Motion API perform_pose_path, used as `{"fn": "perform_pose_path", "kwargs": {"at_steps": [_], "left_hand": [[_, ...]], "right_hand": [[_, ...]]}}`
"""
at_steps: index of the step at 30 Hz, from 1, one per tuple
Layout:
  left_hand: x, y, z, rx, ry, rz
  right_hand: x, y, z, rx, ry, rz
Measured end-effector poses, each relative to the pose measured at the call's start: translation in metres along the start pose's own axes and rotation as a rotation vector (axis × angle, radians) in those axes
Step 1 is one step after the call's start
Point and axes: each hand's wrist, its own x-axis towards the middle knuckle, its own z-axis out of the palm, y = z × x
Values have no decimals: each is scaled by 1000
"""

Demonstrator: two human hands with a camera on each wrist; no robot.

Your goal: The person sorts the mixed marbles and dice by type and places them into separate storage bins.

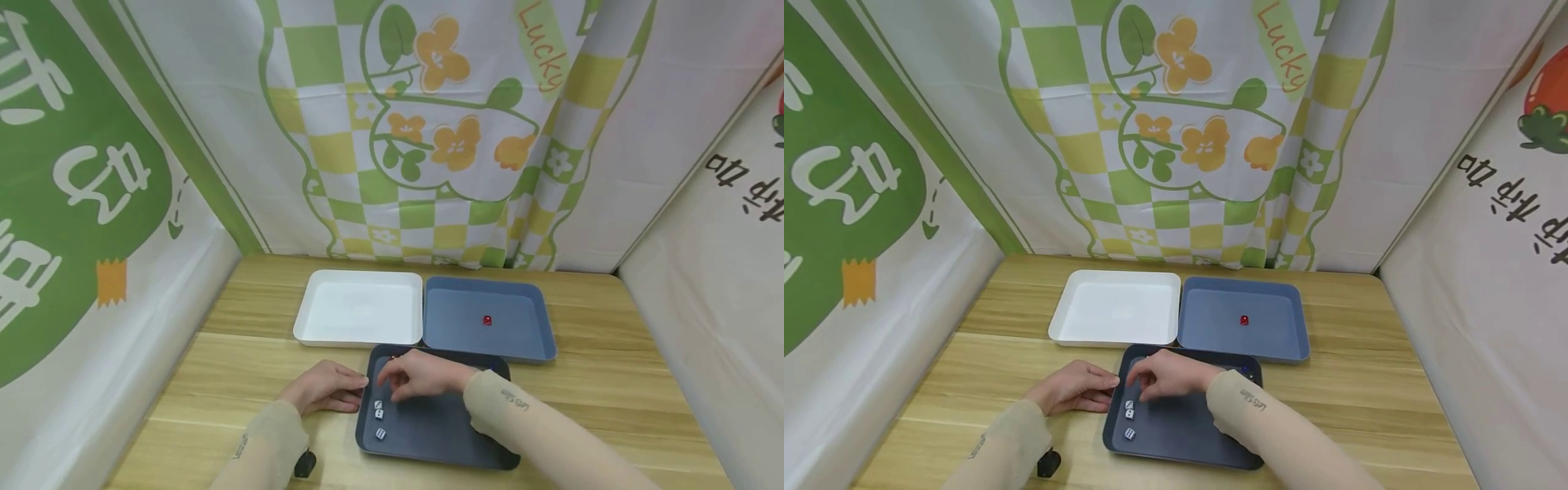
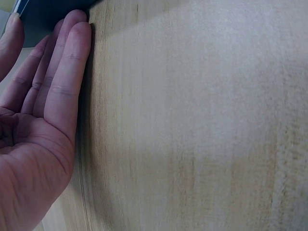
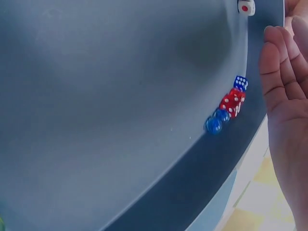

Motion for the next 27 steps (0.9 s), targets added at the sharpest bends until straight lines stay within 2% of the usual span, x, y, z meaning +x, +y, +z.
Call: {"fn": "perform_pose_path", "kwargs": {"at_steps": [11, 27], "left_hand": [[1, -1, -1, 6, -8, 3], [1, -1, -1, 4, -2, 2]], "right_hand": [[10, -4, 14, -20, -54, 10], [13, 0, 26, -46, -120, -41]]}}
